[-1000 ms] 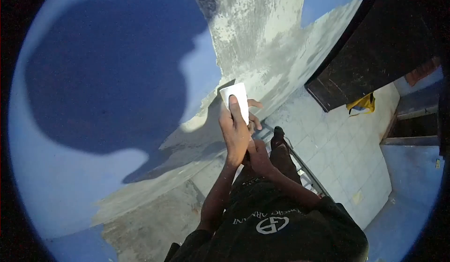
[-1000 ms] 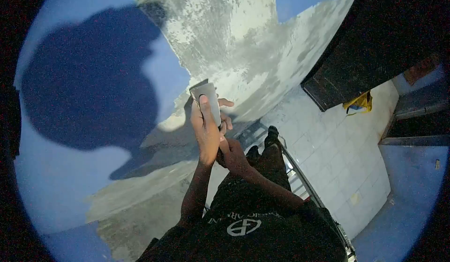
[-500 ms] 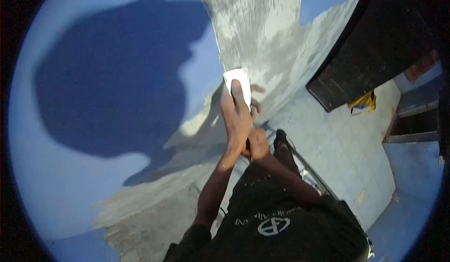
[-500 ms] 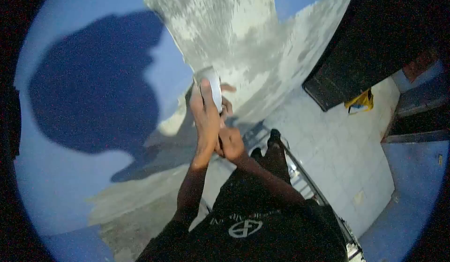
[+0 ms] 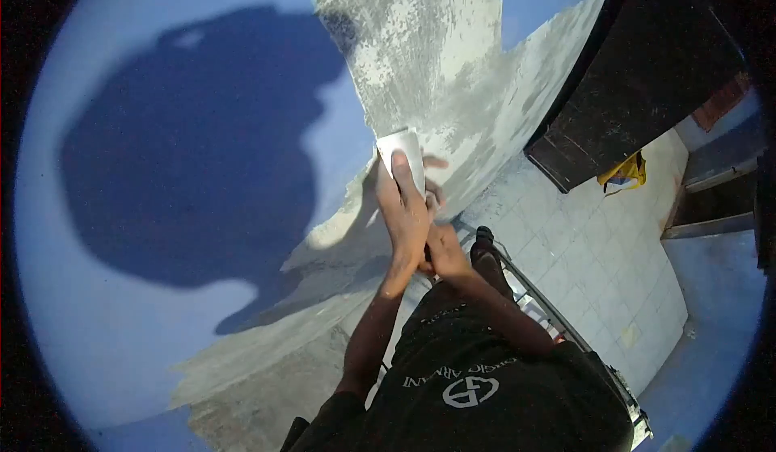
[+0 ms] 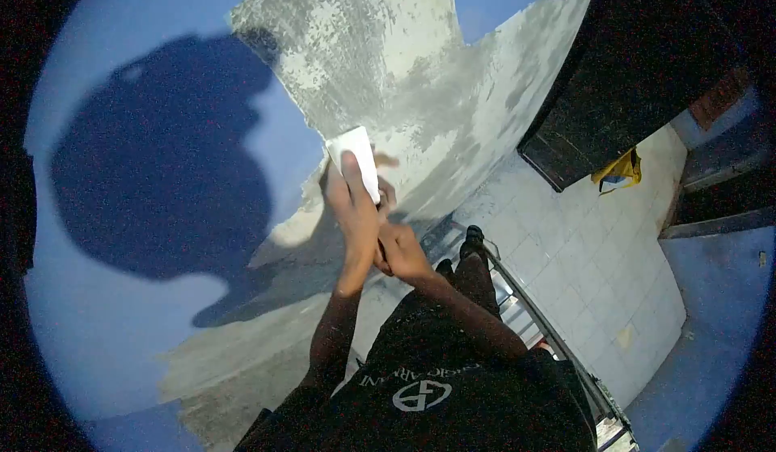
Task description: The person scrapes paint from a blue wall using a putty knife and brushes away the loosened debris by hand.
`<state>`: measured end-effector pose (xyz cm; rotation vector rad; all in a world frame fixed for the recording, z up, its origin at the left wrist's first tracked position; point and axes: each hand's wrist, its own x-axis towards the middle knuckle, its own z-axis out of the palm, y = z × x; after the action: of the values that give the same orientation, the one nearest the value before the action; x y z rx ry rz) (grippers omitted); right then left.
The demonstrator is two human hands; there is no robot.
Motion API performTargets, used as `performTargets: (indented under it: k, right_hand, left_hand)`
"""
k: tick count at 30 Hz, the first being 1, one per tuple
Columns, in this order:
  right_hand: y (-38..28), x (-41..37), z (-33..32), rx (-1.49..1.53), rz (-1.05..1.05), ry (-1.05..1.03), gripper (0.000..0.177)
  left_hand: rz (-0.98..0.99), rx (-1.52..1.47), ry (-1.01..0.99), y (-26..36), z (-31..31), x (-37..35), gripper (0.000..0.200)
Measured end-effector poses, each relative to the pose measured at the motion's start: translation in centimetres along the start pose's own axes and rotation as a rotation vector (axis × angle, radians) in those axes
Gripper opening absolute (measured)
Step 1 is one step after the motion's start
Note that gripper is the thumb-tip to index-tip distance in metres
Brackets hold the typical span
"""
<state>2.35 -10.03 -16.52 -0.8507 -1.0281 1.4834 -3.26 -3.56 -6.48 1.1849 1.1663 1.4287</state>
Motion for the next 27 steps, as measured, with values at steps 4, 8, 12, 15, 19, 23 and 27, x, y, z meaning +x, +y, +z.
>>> performTargets:
  k: [4, 8, 12, 15, 19, 23, 27]
  right_hand:
    - [-4.9, 1.0, -0.4, 0.059, 0.151, -0.118, 0.043]
    - [-2.1, -0.3, -1.6, -0.1, 0.148, -0.026, 0.048]
    - [-4.0, -0.4, -1.3, -0.154, 0.197, -0.022, 0.046]
    - [-2.6, -0.2, -2.4, -0.249, 0.139, -0.07, 0.046]
    - [-1.4, 0.2, -1.9, -0.243, 0.059, 0.006, 0.044]
    - [-4.0, 0.5, -2.6, -0.107, 0.221, -0.144, 0.045]
    - [-2.2, -0.1, -2.0, -0.216, -0.023, -0.067, 0.047]
  left_hand:
    - [0.024, -0.067, -0.027, 2.7, 0.9, 0.8, 0.047]
    - [-0.043, -0.1, 0.031, -2.0, 0.0, -1.0, 0.049]
    - [-0.011, -0.124, 0.004, 1.0, 1.1, 0.1, 0.048]
    - [-0.034, -0.137, 0.039, 0.2, 0.9, -0.7, 0.048]
    - [-0.038, -0.132, 0.031, 0.5, 0.7, -0.4, 0.047]
    - [-0.04, -0.15, 0.042, 1.2, 1.2, -0.6, 0.047]
    - [-0.02, -0.14, 0.039, 0.0, 0.8, -0.8, 0.045]
